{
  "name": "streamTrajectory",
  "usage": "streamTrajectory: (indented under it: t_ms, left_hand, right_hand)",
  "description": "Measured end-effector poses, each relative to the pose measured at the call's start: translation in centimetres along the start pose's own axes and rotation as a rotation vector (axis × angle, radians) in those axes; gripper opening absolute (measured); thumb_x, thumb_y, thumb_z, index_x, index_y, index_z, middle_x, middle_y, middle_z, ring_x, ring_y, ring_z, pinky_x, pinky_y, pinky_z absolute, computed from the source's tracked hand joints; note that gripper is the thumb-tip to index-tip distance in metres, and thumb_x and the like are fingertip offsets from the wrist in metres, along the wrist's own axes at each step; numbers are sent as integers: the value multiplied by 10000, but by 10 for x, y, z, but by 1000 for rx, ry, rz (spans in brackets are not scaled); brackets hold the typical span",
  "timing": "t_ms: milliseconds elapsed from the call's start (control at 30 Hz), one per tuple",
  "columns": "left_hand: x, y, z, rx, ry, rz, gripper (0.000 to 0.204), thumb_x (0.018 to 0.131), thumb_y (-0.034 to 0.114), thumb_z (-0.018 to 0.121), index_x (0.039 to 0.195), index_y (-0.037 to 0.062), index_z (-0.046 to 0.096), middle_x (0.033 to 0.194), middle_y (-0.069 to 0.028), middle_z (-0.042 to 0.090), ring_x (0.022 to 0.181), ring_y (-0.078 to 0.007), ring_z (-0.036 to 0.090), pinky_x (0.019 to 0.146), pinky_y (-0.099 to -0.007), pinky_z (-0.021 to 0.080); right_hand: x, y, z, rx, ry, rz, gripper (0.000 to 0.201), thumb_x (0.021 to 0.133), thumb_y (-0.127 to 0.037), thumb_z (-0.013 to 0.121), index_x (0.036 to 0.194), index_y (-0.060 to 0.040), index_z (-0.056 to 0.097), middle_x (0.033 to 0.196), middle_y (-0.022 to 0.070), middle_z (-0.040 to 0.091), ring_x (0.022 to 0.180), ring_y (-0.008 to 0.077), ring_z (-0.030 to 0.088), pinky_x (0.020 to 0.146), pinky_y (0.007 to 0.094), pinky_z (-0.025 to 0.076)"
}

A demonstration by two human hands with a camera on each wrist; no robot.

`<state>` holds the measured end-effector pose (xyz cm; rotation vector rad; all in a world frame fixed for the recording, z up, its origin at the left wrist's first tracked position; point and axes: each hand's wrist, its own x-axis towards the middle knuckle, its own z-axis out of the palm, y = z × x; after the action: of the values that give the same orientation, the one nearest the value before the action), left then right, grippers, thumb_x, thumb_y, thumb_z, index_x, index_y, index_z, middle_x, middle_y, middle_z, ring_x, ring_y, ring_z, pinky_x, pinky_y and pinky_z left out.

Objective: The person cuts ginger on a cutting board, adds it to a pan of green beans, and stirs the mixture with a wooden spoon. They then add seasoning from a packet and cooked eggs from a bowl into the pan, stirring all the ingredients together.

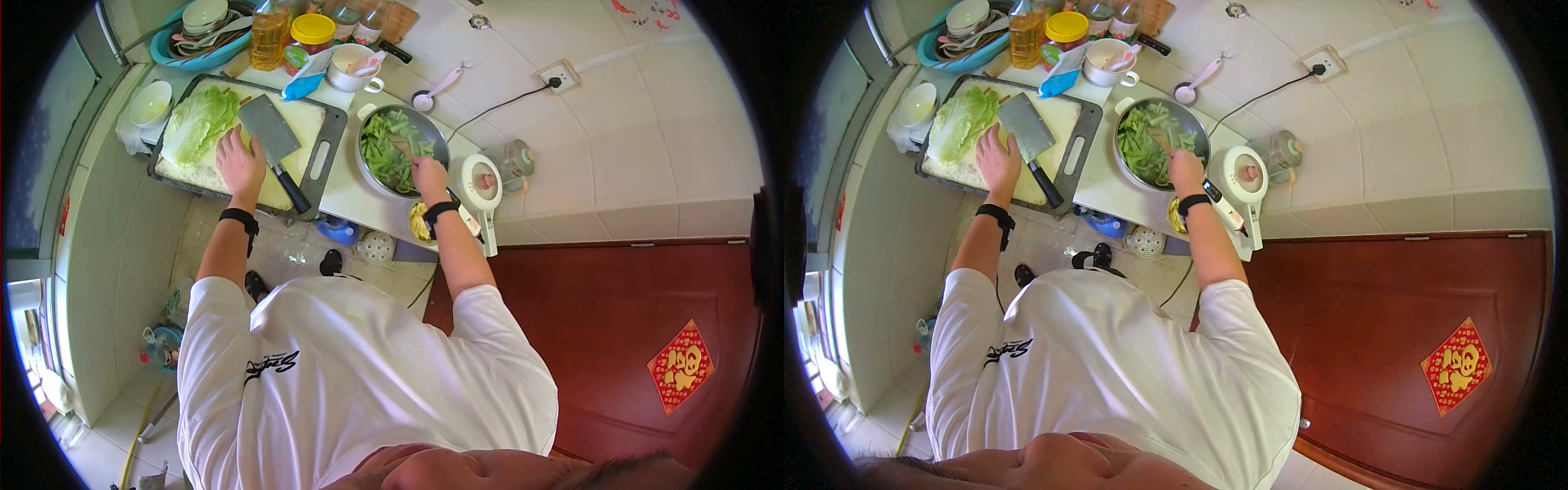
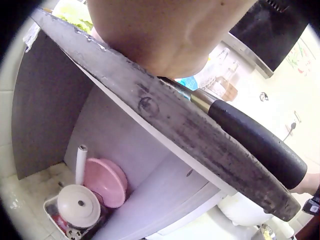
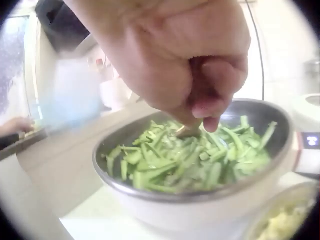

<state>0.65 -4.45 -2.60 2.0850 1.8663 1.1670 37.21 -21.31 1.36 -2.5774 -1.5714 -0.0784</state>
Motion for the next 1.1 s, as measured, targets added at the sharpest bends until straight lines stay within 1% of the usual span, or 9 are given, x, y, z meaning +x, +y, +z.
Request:
streamTrajectory:
  t_ms: [133, 333, 467, 533, 633, 733, 867, 933, 1100]
  left_hand:
    - [0, 0, -1, 4, -22, -29, 463, 900, 297, 588, 1303, 81, 521, 1307, -130, 542, 1281, -338, 433, 1062, -473, 343]
    - [1, 0, 1, 12, -16, -17, 461, 902, 305, 588, 1299, 79, 525, 1312, -131, 542, 1279, -339, 437, 1064, -470, 342]
    - [1, -1, 2, 16, 0, 8, 455, 902, 303, 591, 1292, 76, 528, 1300, -131, 548, 1271, -340, 444, 1057, -468, 350]
    - [1, 0, 0, 27, -16, 4, 453, 905, 301, 589, 1292, 75, 529, 1292, -132, 552, 1264, -341, 448, 1049, -467, 358]
    - [1, 0, 0, 28, -10, -7, 454, 905, 299, 588, 1296, 75, 526, 1289, -133, 553, 1258, -341, 451, 1043, -467, 363]
    - [-1, -1, 0, 8, 9, 25, 454, 905, 294, 587, 1297, 75, 524, 1289, -135, 552, 1260, -342, 449, 1043, -469, 363]
    - [-1, 0, 0, 28, -2, 15, 455, 903, 289, 588, 1299, 75, 521, 1287, -137, 552, 1260, -343, 449, 1045, -471, 362]
    - [0, 0, -1, 10, -12, 4, 456, 898, 284, 591, 1298, 76, 520, 1284, -141, 553, 1262, -345, 447, 1049, -470, 359]
    - [1, 2, -2, -4, 16, -17, 457, 892, 285, 595, 1292, 78, 521, 1284, -144, 552, 1263, -344, 448, 1054, -469, 354]
  right_hand:
    - [-24, 31, -54, 64, -43, -53, 168, 821, -218, 669, 894, -98, 760, 848, 167, 704, 770, 357, 683, 702, 448, 544]
    - [-50, 32, -93, 138, -505, -100, 186, 800, -247, 707, 901, -102, 765, 810, 162, 702, 734, 340, 683, 659, 397, 535]
    - [-39, 1, -36, 102, -293, -34, 172, 782, -246, 700, 889, -130, 769, 849, 148, 709, 780, 339, 685, 718, 426, 553]
    - [-29, -7, -22, 89, -37, 21, 163, 796, -248, 684, 876, -133, 769, 839, 149, 706, 778, 356, 681, 720, 435, 555]
    - [-14, -1, -28, 106, 24, 18, 167, 817, -249, 664, 868, -123, 762, 833, 162, 701, 777, 366, 680, 724, 448, 552]
    - [0, -1, -41, 116, 38, 79, 173, 819, -248, 660, 865, -113, 758, 832, 182, 695, 780, 369, 679, 734, 462, 549]
    - [11, 8, -10, 82, 47, 129, 173, 810, -241, 666, 858, -101, 755, 819, 194, 690, 783, 375, 677, 734, 473, 546]
    - [7, 18, 12, 4, -30, 23, 189, 809, -261, 682, 880, -105, 761, 798, 181, 688, 755, 365, 676, 692, 446, 544]
    - [-18, 45, -75, -55, -147, -14, 167, 774, -261, 714, 883, -149, 774, 785, 135, 701, 738, 332, 686, 672, 434, 544]
